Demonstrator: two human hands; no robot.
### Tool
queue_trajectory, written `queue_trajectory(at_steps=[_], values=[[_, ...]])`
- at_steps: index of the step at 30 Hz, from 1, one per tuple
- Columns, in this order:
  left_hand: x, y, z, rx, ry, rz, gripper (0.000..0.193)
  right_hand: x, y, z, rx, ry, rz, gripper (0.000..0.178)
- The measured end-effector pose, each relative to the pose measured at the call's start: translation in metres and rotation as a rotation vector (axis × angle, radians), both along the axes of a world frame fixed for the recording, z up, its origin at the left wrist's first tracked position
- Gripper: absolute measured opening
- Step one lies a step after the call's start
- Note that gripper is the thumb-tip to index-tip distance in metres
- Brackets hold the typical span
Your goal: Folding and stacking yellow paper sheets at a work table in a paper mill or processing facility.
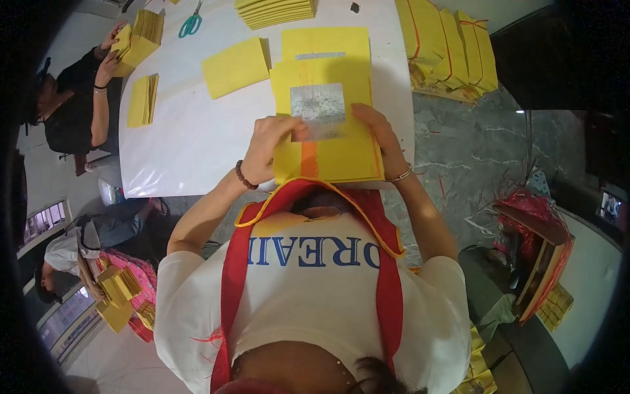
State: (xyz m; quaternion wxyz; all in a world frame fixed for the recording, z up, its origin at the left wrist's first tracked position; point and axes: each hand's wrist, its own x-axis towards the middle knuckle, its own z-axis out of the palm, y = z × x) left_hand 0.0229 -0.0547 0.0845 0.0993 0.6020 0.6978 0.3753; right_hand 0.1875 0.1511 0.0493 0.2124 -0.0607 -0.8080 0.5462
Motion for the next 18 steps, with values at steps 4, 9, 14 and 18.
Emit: queue_trajectory(at_steps=[4,9,14,18], values=[[-0.011,-0.002,0.0,0.108,-0.021,-0.017,0.05,0.004,0.016,-0.006,0.143,-0.028,0.149,0.021],[-0.05,0.012,-0.001,0.116,-0.218,0.257,0.047,-0.002,0.026,0.014,0.16,0.025,0.177,0.021],[-0.081,0.052,0.014,0.063,0.041,0.108,0.052,-0.025,0.029,0.073,0.445,0.081,0.257,0.02],[-0.108,0.072,0.03,0.129,-0.366,-0.043,0.085,-0.037,0.014,0.122,0.741,0.203,0.423,0.024]])
